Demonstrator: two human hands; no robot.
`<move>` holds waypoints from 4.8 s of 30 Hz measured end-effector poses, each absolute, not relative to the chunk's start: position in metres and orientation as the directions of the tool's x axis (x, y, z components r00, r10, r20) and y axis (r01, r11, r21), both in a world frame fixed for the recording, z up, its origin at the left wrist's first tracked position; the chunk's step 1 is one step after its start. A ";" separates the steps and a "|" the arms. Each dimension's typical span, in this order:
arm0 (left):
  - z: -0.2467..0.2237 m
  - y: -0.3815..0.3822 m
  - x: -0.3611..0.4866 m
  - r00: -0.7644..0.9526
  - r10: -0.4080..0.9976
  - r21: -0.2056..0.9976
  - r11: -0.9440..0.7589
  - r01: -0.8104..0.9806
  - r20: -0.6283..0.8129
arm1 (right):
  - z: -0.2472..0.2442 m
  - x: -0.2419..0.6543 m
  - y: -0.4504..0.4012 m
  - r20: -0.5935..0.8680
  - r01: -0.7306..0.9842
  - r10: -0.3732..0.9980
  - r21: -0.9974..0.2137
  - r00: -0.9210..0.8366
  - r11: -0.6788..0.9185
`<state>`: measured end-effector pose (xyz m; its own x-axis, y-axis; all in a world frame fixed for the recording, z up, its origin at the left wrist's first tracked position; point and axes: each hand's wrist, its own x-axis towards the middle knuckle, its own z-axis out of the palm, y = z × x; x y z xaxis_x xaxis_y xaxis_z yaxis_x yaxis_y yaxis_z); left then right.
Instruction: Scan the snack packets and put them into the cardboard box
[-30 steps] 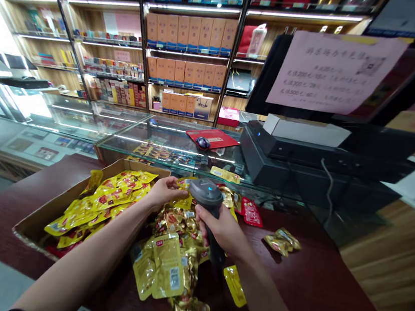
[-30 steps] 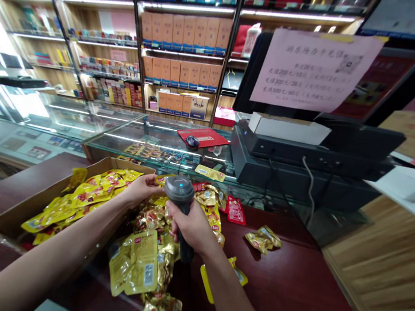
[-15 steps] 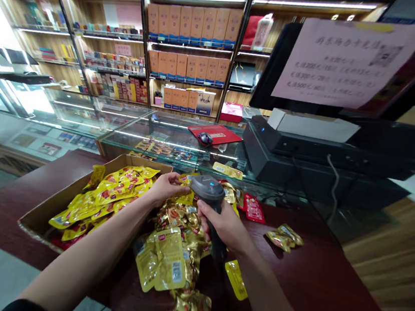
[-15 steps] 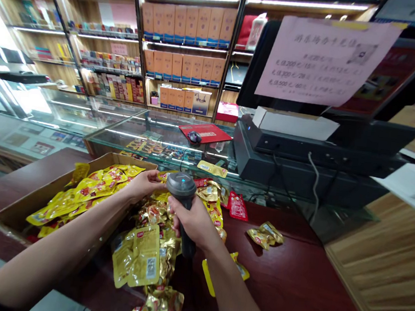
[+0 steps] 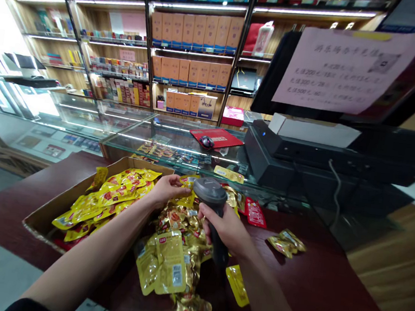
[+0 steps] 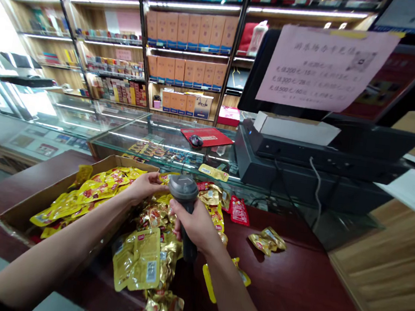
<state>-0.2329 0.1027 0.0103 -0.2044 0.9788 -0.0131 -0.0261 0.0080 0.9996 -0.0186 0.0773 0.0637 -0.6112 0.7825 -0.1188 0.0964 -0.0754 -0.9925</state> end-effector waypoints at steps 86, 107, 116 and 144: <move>0.035 0.130 -0.201 -0.136 0.959 0.756 0.105 -0.646 -0.249 | 0.083 0.026 0.103 -0.054 0.096 0.878 -0.995 -0.477 -0.009; 0.011 0.127 -0.199 -0.037 0.991 0.973 0.116 -0.197 -0.126 | 0.071 0.005 0.091 -0.128 0.117 0.826 -0.990 -0.549 -0.076; 0.025 0.121 -0.206 0.014 0.990 0.989 0.143 0.036 -0.143 | 0.069 0.003 0.093 -0.143 0.145 0.814 -0.987 -0.563 -0.073; 0.054 0.113 -0.236 -0.097 0.995 0.999 0.014 -0.053 -0.019 | 0.083 0.016 0.089 -0.115 0.084 0.829 -0.993 -0.548 -0.083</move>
<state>-0.2363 0.1133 0.0541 -0.0975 0.9951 -0.0188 -0.0528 0.0137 0.9985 0.0163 0.0892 0.0833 -0.5477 0.8287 -0.1153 0.0840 -0.0827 -0.9930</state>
